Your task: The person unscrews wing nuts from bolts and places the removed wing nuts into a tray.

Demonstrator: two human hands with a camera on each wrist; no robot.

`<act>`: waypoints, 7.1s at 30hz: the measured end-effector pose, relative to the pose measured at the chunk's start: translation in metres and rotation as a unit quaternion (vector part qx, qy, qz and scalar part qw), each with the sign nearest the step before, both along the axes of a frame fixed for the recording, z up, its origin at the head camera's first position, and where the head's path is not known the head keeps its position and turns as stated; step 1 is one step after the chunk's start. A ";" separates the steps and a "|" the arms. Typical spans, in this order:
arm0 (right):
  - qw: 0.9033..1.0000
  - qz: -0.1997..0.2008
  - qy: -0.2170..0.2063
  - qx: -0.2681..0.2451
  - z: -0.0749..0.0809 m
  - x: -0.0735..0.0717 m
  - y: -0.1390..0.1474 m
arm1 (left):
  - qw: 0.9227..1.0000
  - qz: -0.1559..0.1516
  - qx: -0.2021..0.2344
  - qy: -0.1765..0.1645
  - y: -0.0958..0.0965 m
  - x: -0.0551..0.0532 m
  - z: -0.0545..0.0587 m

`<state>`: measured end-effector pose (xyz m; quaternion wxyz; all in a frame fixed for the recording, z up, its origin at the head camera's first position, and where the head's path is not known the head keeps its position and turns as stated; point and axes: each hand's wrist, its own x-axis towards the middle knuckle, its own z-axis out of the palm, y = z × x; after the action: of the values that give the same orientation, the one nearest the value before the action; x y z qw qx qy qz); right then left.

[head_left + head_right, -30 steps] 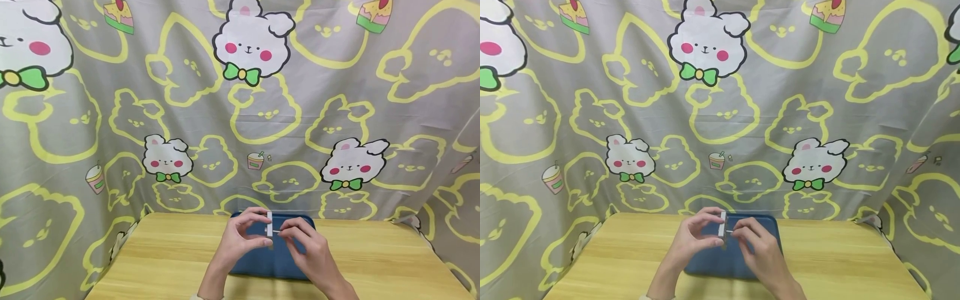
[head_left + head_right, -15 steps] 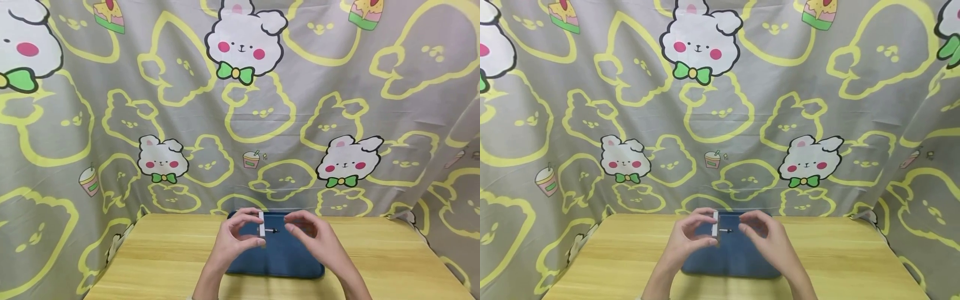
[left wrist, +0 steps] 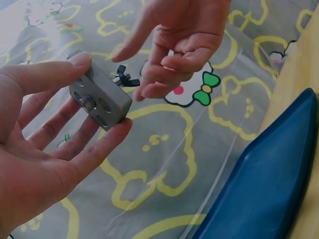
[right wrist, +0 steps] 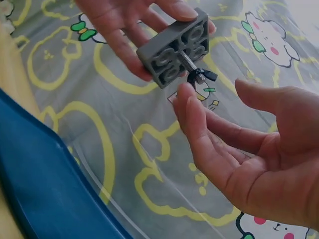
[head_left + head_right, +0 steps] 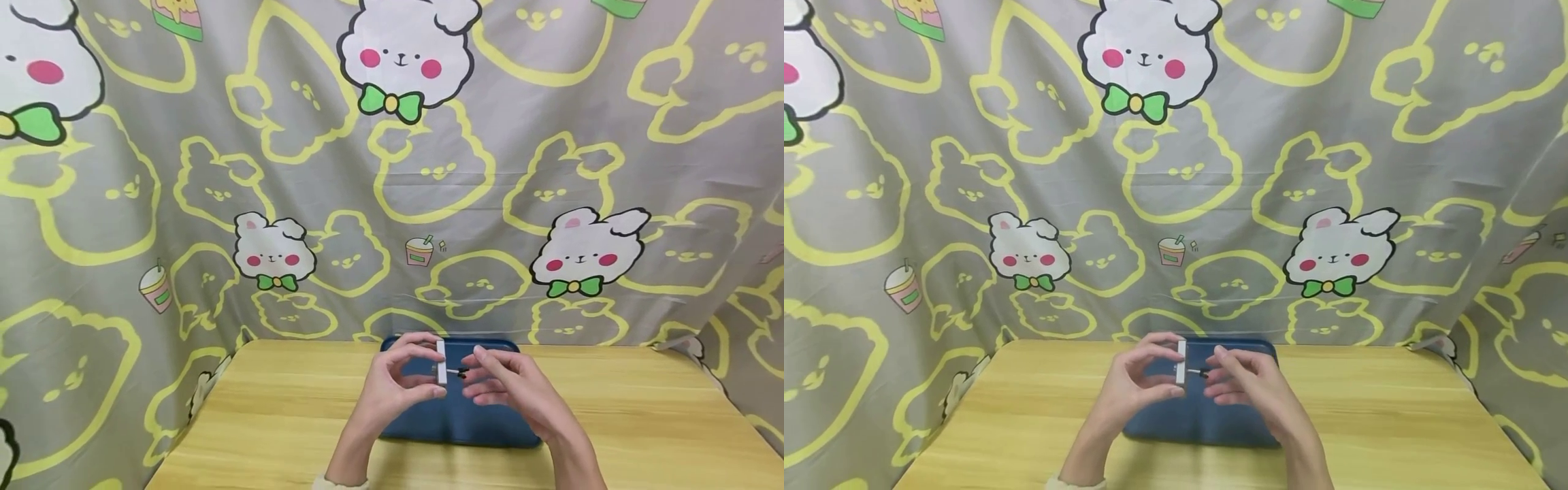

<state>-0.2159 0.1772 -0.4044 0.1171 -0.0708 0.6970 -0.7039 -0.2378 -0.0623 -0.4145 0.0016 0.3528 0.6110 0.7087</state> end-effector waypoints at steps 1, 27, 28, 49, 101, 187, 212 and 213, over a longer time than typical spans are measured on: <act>1.000 0.003 -0.001 0.002 0.000 0.000 0.000 | 1.000 -0.002 -0.001 0.001 0.001 -0.001 0.000; 0.991 0.045 0.122 0.032 0.002 0.003 0.001 | 1.000 -0.015 -0.013 -0.013 0.003 0.002 0.000; 0.989 0.045 0.133 0.039 0.002 0.004 0.001 | 1.000 -0.015 -0.012 -0.015 0.003 0.002 -0.001; 0.861 -0.097 0.456 0.203 -0.002 0.010 -0.022 | 0.999 -0.012 0.018 -0.034 0.002 0.006 0.003; 0.994 0.057 0.090 0.027 0.002 0.008 -0.003 | 1.000 -0.004 -0.021 -0.002 0.004 0.010 0.005; 0.828 -0.096 0.526 0.169 -0.009 0.008 -0.027 | 0.997 0.000 0.043 -0.061 -0.005 0.007 0.004; 0.975 -0.128 0.176 0.036 0.001 0.017 -0.028 | 0.999 0.024 0.022 -0.024 -0.005 0.010 0.008; 0.982 -0.122 0.144 0.019 0.002 0.017 -0.027 | 0.999 0.026 0.019 -0.018 -0.004 0.010 0.008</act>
<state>-0.1991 0.1506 -0.4021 -0.0698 -0.0835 0.7232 -0.6820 -0.2277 -0.0664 -0.4065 -0.0126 0.3240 0.6064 0.7261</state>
